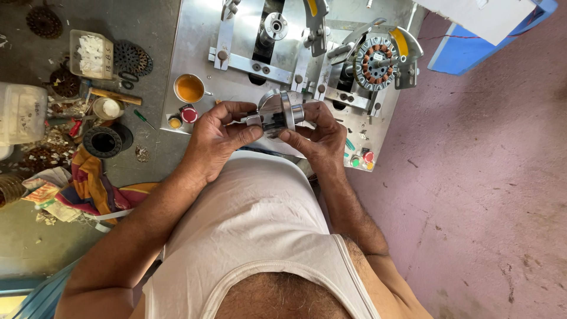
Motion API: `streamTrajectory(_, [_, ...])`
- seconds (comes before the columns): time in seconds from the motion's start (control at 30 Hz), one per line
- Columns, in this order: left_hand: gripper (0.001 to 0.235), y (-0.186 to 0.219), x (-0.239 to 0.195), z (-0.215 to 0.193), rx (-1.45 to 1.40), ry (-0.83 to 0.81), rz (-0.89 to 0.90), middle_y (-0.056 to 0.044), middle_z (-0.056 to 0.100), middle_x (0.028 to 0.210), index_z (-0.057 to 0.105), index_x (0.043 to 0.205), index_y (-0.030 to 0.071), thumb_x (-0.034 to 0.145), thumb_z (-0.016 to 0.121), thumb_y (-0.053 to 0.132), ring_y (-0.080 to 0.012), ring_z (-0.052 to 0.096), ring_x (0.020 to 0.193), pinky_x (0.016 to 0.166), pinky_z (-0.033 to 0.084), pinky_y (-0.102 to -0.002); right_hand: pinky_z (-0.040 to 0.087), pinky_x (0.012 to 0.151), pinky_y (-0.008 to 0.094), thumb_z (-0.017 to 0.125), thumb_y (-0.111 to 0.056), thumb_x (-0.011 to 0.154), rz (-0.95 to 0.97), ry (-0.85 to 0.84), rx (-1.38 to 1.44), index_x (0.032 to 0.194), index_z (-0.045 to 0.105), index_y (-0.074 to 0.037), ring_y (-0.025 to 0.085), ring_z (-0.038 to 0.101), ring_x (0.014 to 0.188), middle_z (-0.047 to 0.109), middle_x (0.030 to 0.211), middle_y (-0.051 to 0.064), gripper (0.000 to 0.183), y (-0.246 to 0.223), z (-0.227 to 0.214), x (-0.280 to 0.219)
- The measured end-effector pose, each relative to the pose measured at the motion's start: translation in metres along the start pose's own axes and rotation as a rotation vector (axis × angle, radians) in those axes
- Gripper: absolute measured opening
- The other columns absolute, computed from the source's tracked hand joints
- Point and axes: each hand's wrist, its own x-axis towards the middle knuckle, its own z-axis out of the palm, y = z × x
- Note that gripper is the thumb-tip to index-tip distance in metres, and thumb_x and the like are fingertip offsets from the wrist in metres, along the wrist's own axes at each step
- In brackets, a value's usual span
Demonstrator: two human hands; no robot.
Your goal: The person assembles a fan motor by inserting small metal components into a housing and checking the fit.
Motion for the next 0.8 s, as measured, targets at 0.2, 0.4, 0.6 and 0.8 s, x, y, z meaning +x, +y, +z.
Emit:
streamTrajectory(0.2, [0.044,-0.002,0.0,0.0,0.015,-0.003,-0.007,-0.014,0.069,0.117,0.062,0.125,-0.001,0.086,0.081,0.005,-0.0182,0.071,0.106,0.095,0.063,-0.031,0.064,0.093,0.038,0.089,-0.005,0.079,-0.042,-0.019,-0.104,0.112,0.07,0.007,0.02,0.071,0.111,0.064,0.119,0.012,0.04,0.003,-0.004,-0.001])
streamTrajectory(0.4, [0.043,-0.004,-0.002,0.001,0.012,0.004,0.008,-0.014,0.07,0.117,0.063,0.125,0.0,0.086,0.081,0.004,-0.0181,0.071,0.107,0.096,0.063,-0.032,0.063,0.096,0.037,0.09,-0.006,0.081,-0.048,-0.037,-0.11,0.113,0.069,0.005,0.02,0.069,0.115,0.062,0.122,0.012,0.04,0.001,-0.002,-0.007])
streamTrajectory(0.6, [0.043,-0.009,-0.003,0.002,-0.091,-0.021,0.058,-0.014,0.068,0.121,0.06,0.126,0.001,0.088,0.08,0.0,-0.0185,0.069,0.11,0.098,0.062,-0.032,0.064,0.096,0.037,0.09,-0.009,0.081,-0.058,-0.025,-0.136,0.114,0.07,0.002,0.018,0.069,0.115,0.062,0.121,0.01,0.041,-0.001,0.002,-0.011])
streamTrajectory(0.8, [0.051,-0.009,-0.004,0.005,-0.107,-0.026,0.047,-0.014,0.068,0.12,0.055,0.13,0.003,0.086,0.08,-0.002,-0.0193,0.07,0.111,0.097,0.063,-0.033,0.064,0.096,0.036,0.092,-0.012,0.08,-0.063,-0.037,-0.164,0.112,0.071,0.0,0.018,0.07,0.115,0.062,0.119,0.009,0.04,0.005,0.004,-0.015])
